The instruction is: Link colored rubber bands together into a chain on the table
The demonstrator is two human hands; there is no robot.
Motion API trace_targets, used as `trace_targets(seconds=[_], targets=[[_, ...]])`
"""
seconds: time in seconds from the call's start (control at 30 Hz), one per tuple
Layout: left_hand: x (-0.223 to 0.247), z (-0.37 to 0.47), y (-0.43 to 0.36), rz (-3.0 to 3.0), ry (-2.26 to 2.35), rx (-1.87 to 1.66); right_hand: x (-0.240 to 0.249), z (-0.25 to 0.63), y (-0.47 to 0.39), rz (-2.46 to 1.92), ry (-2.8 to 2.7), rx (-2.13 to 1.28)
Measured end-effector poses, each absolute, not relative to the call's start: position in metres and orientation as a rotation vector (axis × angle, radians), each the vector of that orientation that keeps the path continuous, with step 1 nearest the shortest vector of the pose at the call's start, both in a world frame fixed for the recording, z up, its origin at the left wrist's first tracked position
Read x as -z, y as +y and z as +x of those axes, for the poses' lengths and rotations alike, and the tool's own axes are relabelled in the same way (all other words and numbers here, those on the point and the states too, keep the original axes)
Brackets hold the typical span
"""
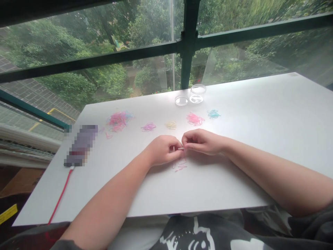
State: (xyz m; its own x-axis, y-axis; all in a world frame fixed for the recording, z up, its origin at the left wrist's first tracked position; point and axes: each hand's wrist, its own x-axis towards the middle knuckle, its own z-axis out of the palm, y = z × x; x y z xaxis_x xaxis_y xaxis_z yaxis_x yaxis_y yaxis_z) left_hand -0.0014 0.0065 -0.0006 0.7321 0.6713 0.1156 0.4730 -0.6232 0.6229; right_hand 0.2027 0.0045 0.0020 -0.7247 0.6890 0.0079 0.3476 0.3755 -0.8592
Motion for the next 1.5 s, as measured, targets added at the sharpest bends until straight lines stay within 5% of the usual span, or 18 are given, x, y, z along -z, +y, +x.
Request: trace_targets(seconds=[1.5], targets=[[0.0030, 0.0000, 0.0087, 2.227, 0.862, -0.585, 0.0079, 0.1998, 0.0056, -0.913, -2.071, -1.323]])
